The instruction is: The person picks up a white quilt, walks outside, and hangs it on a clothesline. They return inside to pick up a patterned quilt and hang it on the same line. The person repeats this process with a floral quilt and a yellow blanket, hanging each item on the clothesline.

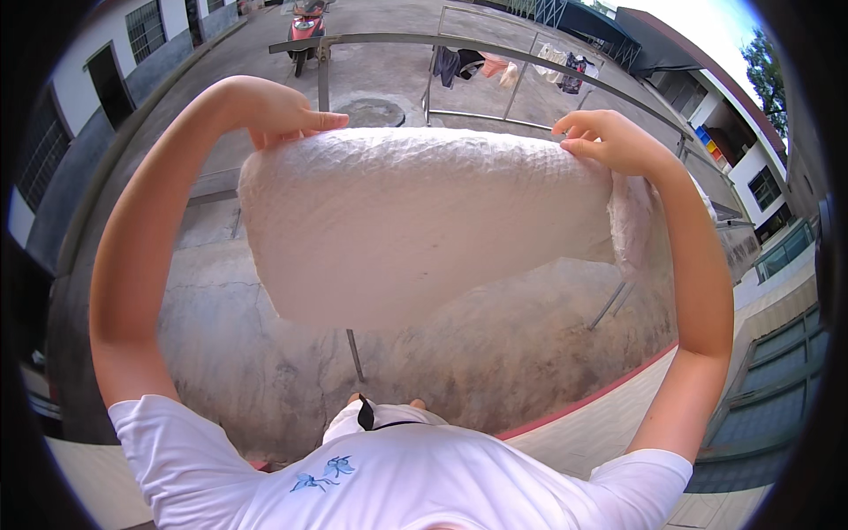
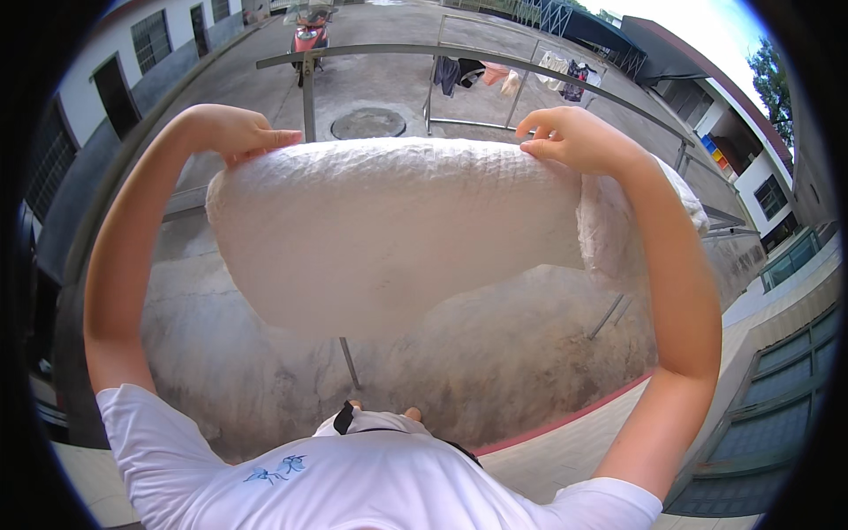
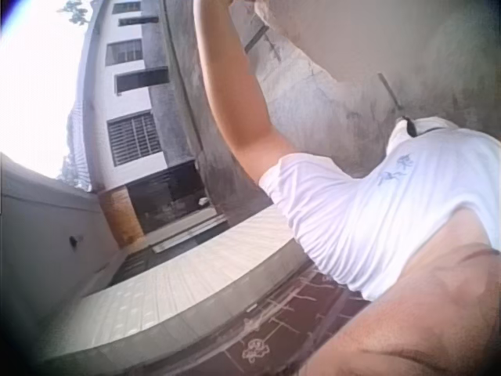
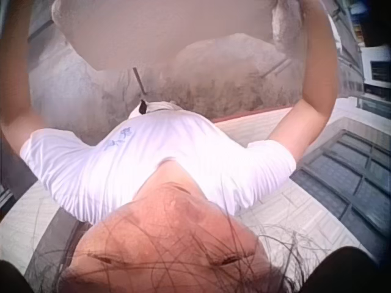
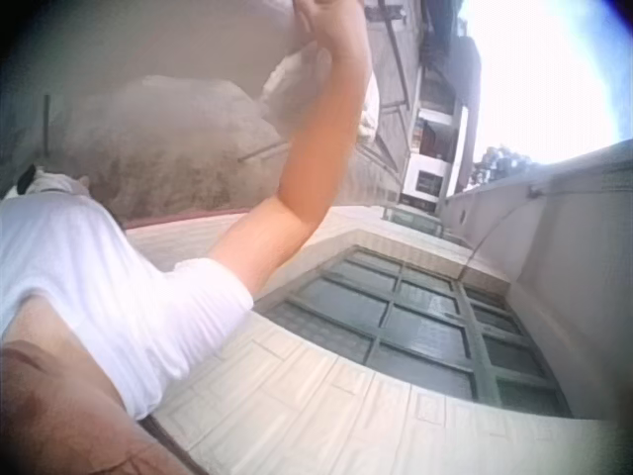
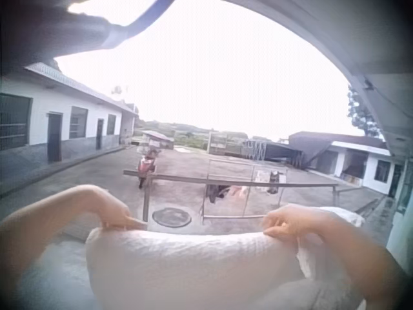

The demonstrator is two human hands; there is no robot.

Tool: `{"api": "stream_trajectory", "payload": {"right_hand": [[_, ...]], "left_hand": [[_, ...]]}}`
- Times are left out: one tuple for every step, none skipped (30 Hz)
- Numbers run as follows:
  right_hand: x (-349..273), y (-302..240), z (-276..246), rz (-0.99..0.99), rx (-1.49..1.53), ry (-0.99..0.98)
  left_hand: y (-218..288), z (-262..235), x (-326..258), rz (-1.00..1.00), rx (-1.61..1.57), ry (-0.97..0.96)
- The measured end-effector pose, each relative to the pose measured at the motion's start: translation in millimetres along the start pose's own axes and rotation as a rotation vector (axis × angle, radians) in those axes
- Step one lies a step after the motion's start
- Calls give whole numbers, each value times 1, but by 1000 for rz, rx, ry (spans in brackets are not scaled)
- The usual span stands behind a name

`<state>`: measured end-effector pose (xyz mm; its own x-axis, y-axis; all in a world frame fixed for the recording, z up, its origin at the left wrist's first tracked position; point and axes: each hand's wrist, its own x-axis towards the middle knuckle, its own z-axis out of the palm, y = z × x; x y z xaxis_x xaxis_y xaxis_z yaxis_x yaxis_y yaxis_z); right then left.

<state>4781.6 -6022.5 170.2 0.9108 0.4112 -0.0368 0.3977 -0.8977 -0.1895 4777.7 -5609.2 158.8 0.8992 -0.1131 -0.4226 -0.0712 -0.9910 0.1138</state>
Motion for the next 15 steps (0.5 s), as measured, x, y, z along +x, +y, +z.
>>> {"api": "stream_trajectory", "payload": {"right_hand": [[1, -4, 2, -23, -3, 22], [2, -10, 6, -46, -5, 44], [-2, -15, 2, -56, -14, 72], [-6, -22, -3, 10, -102, 61], [-11, -31, -10, 77, -189, 51], [-19, -32, -15, 164, -273, 41], [-30, -32, -19, 187, -314, 36], [-43, -30, -22, 211, -354, 29], [-60, -27, -20, 236, -386, 24], [-72, -19, -5, 326, -447, 96], [-85, -18, 10, 451, -635, 44], [-96, -21, 22, 483, -657, 88], [-100, -18, 38, 512, -676, 128], [-103, -9, 52, 534, -687, 227], [-100, -3, 61, 494, -730, 350]], "left_hand": [[-1, 1, 8, 39, -28, -3], [-1, 1, 14, 76, -56, -6], [5, -1, 17, 129, -83, -4], [12, -5, 11, 150, -108, -29], [12, -5, 9, 107, -127, -22], [19, -4, 13, 81, -136, -19], [28, -4, 15, 56, -144, -17], [29, -1, 11, 10, -76, 63], [30, 3, 5, 4, -77, 65], [26, 8, 9, 6, -83, 61], [25, 11, 15, 8, -89, 55], [24, 8, 15, -9, -101, 47], [23, 7, 17, -29, -112, 36], [26, 4, 19, -39, -121, 27], [27, 2, 15, -53, -158, 25]]}}
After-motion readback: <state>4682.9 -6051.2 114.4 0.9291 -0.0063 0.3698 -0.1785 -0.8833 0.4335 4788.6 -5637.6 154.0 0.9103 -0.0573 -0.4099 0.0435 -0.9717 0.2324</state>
